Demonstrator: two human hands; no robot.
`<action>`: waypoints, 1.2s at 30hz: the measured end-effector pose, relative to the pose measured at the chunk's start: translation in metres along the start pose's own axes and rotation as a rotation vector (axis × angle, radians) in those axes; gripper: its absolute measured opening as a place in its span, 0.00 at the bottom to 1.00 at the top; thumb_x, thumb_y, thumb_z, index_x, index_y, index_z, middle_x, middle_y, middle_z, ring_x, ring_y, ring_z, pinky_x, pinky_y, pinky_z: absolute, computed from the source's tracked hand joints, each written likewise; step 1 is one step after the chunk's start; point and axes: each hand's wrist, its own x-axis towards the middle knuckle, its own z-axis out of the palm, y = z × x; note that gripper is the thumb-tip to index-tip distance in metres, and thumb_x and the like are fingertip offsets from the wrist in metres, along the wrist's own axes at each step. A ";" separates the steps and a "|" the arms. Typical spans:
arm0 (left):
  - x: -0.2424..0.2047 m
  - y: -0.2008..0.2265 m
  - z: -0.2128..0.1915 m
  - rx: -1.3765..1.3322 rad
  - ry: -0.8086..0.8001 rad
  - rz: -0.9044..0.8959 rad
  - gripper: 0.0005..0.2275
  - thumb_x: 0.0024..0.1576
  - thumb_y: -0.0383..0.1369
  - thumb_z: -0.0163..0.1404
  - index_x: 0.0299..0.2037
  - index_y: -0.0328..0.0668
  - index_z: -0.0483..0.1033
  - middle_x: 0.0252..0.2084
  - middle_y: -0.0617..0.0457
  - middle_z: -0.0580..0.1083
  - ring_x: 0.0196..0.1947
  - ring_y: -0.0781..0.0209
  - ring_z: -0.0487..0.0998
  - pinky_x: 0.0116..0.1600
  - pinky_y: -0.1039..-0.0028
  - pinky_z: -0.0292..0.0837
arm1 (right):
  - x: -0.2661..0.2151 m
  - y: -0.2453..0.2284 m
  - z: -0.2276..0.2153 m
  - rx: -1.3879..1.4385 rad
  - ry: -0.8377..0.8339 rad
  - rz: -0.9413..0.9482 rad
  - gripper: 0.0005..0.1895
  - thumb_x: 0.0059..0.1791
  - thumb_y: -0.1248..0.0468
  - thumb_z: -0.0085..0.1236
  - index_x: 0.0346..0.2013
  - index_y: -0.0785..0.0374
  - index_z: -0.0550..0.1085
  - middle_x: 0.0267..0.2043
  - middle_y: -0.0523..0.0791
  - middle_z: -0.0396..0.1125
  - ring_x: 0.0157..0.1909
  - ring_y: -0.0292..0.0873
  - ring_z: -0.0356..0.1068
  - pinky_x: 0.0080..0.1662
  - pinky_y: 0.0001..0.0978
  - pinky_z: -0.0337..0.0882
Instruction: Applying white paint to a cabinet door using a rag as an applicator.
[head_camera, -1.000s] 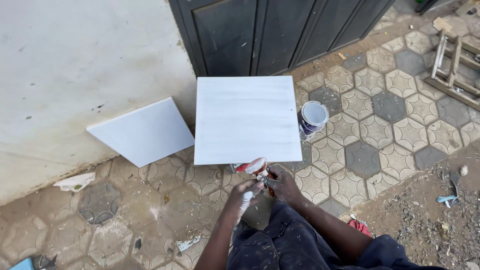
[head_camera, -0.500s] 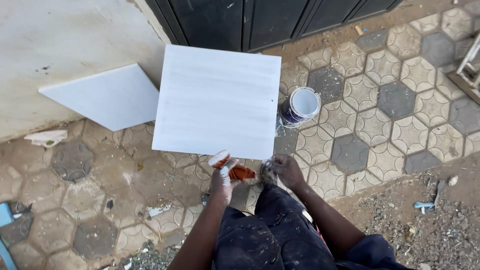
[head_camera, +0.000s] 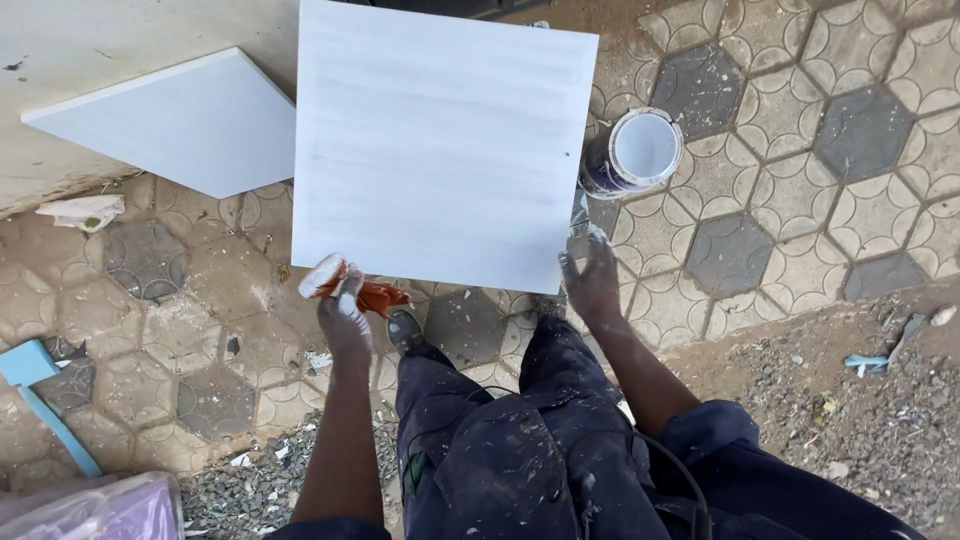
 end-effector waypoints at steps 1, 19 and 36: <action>0.022 -0.003 -0.007 0.007 -0.011 -0.005 0.14 0.56 0.41 0.60 0.47 0.46 0.75 0.36 0.55 0.74 0.37 0.63 0.71 0.45 0.70 0.63 | -0.003 0.015 0.017 -0.003 0.003 0.013 0.30 0.51 0.65 0.59 0.62 0.85 0.64 0.61 0.75 0.60 0.66 0.77 0.57 0.68 0.65 0.57; 0.337 0.018 -0.196 -0.843 -0.433 -0.297 0.28 0.48 0.49 0.58 0.55 0.39 0.78 0.48 0.42 0.79 0.65 0.32 0.74 0.76 0.39 0.54 | 0.023 -0.313 0.459 -0.166 -0.191 -0.613 0.32 0.56 0.40 0.32 0.68 0.51 0.67 0.73 0.47 0.59 0.78 0.55 0.51 0.75 0.55 0.48; 0.329 -0.022 -0.086 -0.523 -0.854 -0.296 0.48 0.40 0.69 0.56 0.68 0.47 0.66 0.72 0.34 0.62 0.79 0.38 0.50 0.77 0.39 0.29 | 0.085 -0.162 0.340 -0.443 0.513 0.157 0.36 0.59 0.53 0.43 0.76 0.70 0.47 0.80 0.60 0.39 0.82 0.63 0.35 0.78 0.64 0.38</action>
